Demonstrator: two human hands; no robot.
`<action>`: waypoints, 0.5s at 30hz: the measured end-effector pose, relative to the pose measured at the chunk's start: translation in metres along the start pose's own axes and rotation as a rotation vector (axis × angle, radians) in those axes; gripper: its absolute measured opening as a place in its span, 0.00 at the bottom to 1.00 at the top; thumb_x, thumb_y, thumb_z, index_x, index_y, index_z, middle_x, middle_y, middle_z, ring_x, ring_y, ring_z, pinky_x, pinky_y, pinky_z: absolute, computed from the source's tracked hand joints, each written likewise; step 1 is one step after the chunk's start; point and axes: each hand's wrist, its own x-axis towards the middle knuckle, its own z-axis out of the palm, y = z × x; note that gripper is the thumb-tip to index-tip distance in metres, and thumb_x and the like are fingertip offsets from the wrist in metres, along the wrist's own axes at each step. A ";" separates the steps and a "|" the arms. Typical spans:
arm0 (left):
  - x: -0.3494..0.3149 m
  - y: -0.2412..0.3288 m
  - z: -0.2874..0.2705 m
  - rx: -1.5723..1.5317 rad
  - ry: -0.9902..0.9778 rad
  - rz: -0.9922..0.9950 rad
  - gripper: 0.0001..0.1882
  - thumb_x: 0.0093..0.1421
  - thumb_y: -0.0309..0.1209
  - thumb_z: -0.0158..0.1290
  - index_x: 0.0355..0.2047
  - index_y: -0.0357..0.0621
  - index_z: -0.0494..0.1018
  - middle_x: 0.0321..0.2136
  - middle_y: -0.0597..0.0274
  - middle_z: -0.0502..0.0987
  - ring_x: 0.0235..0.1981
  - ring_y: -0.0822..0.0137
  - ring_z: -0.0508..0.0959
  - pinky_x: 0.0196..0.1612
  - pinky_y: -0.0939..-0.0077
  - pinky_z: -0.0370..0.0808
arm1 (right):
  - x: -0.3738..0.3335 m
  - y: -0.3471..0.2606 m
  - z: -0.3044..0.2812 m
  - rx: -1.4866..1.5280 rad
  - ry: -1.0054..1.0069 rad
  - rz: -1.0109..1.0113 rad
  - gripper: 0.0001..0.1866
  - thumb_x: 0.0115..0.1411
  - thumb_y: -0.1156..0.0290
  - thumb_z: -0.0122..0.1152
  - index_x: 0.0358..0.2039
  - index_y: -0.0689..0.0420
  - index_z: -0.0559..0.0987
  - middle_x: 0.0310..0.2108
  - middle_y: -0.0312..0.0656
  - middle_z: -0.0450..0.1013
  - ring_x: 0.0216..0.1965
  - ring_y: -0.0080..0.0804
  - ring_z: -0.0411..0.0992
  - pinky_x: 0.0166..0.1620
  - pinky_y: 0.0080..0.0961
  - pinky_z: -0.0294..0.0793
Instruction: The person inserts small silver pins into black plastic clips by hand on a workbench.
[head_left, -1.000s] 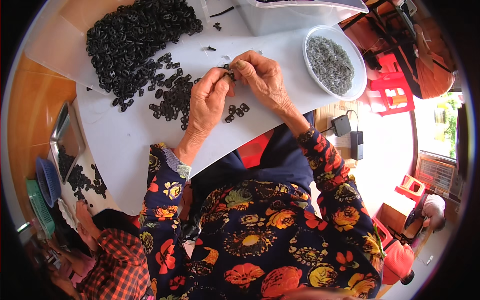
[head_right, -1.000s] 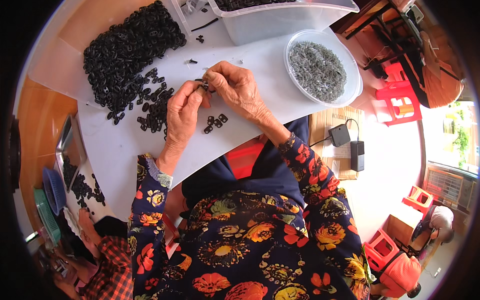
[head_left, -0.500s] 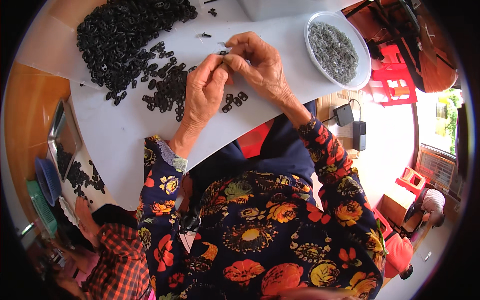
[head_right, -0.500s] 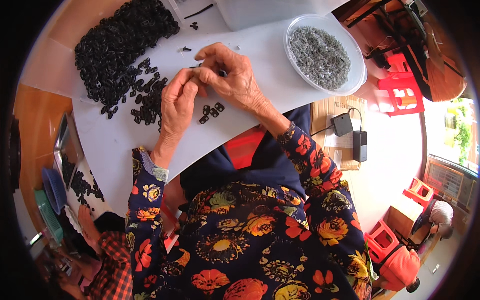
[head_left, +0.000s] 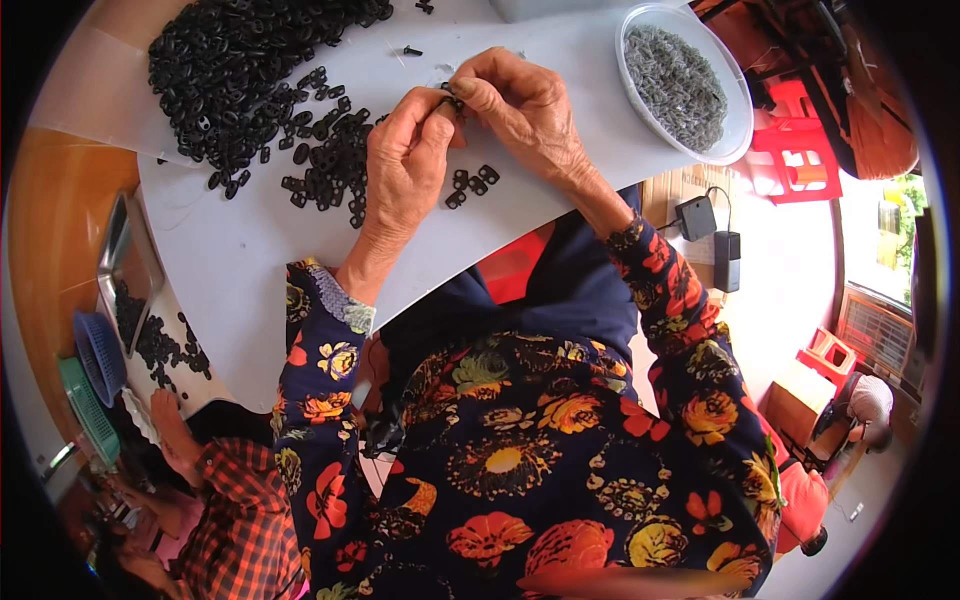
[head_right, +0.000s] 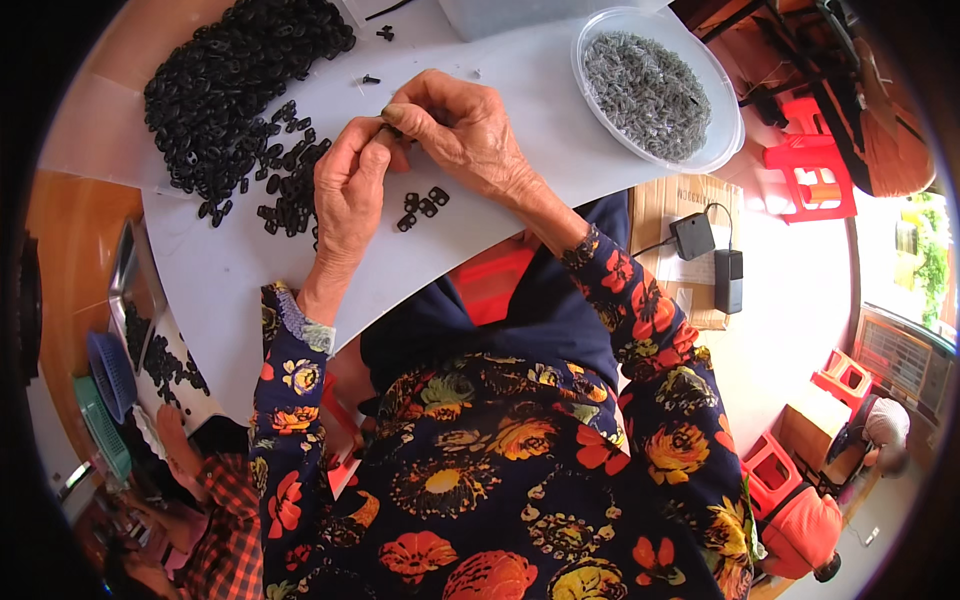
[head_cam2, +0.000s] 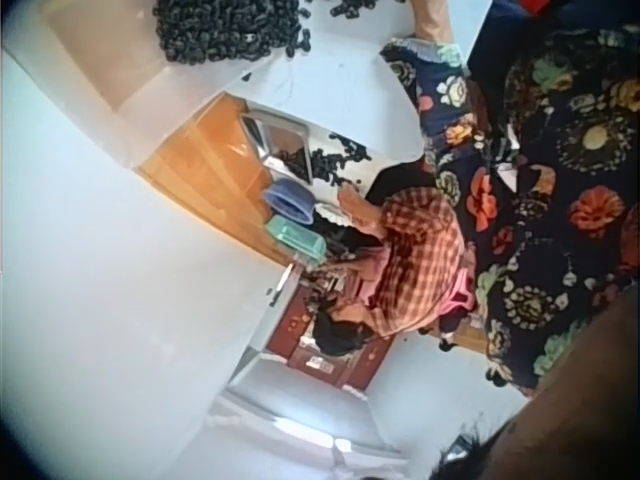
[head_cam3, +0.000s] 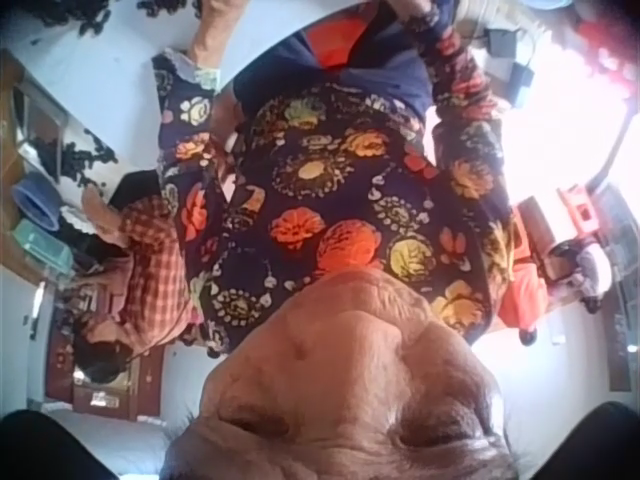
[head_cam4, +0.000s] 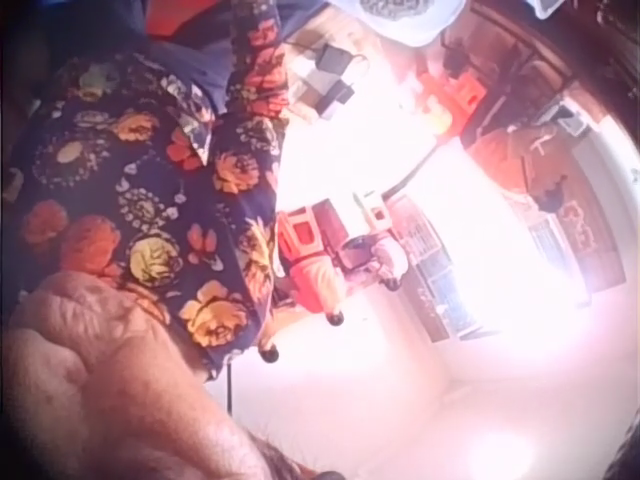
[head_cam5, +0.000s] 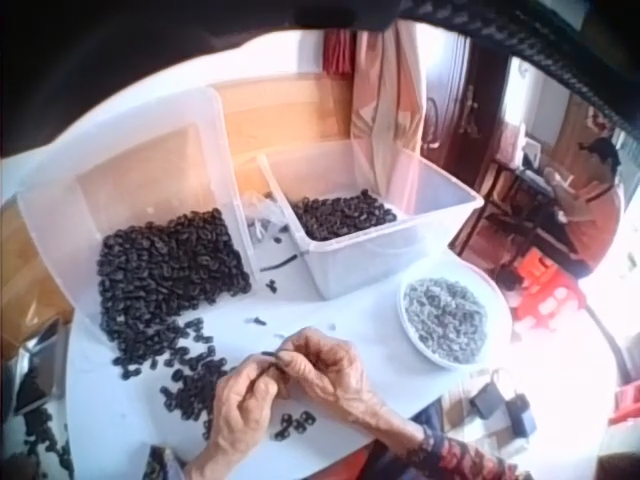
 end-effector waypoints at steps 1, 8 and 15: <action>0.000 -0.001 -0.001 0.000 0.004 0.003 0.10 0.62 0.30 0.44 0.33 0.37 0.72 0.22 0.68 0.72 0.25 0.79 0.67 0.31 0.84 0.67 | 0.000 0.000 0.001 0.043 0.024 -0.007 0.08 0.60 0.71 0.59 0.31 0.64 0.76 0.22 0.37 0.74 0.26 0.19 0.73 0.31 0.17 0.72; -0.001 -0.002 0.000 -0.012 0.046 0.042 0.06 0.60 0.26 0.46 0.31 0.37 0.71 0.18 0.66 0.71 0.21 0.77 0.69 0.26 0.81 0.68 | -0.001 0.005 0.001 -0.084 -0.015 -0.034 0.07 0.59 0.72 0.59 0.32 0.63 0.77 0.23 0.36 0.74 0.27 0.19 0.71 0.32 0.18 0.72; -0.003 -0.005 0.001 -0.062 0.080 0.113 0.06 0.62 0.29 0.49 0.32 0.37 0.71 0.18 0.66 0.70 0.20 0.78 0.68 0.24 0.81 0.67 | -0.001 0.000 0.004 -0.123 0.011 -0.081 0.06 0.59 0.74 0.59 0.29 0.64 0.77 0.22 0.36 0.74 0.25 0.18 0.70 0.31 0.17 0.70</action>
